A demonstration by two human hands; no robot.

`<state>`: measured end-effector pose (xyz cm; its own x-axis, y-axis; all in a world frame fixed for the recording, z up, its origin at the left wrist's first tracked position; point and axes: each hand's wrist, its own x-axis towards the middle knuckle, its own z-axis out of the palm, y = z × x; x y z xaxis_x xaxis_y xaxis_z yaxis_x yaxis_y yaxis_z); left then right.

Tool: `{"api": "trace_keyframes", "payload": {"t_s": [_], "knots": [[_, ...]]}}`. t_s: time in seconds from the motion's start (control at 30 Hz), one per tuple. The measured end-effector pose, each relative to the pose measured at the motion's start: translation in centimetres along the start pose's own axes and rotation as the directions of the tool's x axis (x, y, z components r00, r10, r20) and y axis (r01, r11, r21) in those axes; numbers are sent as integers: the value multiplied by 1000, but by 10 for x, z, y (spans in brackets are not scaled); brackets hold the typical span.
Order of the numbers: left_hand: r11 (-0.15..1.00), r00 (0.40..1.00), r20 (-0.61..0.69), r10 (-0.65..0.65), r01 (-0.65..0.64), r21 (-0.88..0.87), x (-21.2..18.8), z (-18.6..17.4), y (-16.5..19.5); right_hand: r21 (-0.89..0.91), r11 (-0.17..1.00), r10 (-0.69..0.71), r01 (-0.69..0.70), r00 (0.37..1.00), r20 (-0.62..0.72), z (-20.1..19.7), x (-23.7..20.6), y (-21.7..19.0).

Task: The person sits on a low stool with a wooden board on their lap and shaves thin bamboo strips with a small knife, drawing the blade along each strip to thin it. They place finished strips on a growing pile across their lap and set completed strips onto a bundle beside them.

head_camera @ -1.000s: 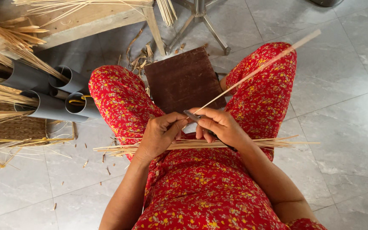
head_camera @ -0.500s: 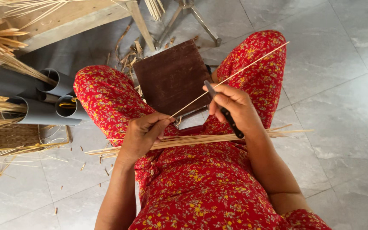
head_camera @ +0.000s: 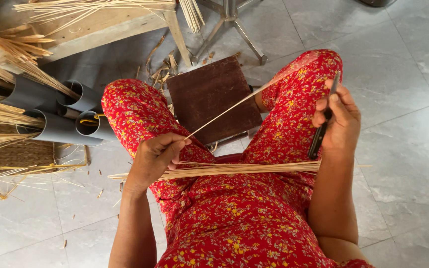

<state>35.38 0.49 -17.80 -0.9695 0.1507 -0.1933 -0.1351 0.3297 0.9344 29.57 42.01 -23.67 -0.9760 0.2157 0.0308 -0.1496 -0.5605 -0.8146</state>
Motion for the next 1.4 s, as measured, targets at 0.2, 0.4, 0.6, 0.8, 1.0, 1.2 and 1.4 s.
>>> {"api": "trace_keyframes", "payload": {"t_s": [0.2,0.4,0.6,0.8,1.0,1.2,1.4], "knots": [[997,998,-27,65,-66,-34,4,27,2,-331,939,170,-95,963,207,48,-33,17],[998,997,49,58,-60,32,8,53,12,-543,829,467,-138,705,534,102,-63,43],[998,993,105,53,-55,18,6,54,14,-495,845,472,-202,717,513,100,-63,49],[997,991,114,71,-69,-20,-2,42,7,-425,879,413,-219,794,446,82,-56,45],[998,992,115,61,-61,-5,-10,31,6,-379,914,291,-147,888,356,64,-50,35],[998,993,109,55,-56,5,-17,25,5,-335,933,224,-133,942,249,42,-45,30],[1000,996,89,20,-19,-16,-24,15,-2,-132,985,130,-110,979,157,10,-30,21]]}}
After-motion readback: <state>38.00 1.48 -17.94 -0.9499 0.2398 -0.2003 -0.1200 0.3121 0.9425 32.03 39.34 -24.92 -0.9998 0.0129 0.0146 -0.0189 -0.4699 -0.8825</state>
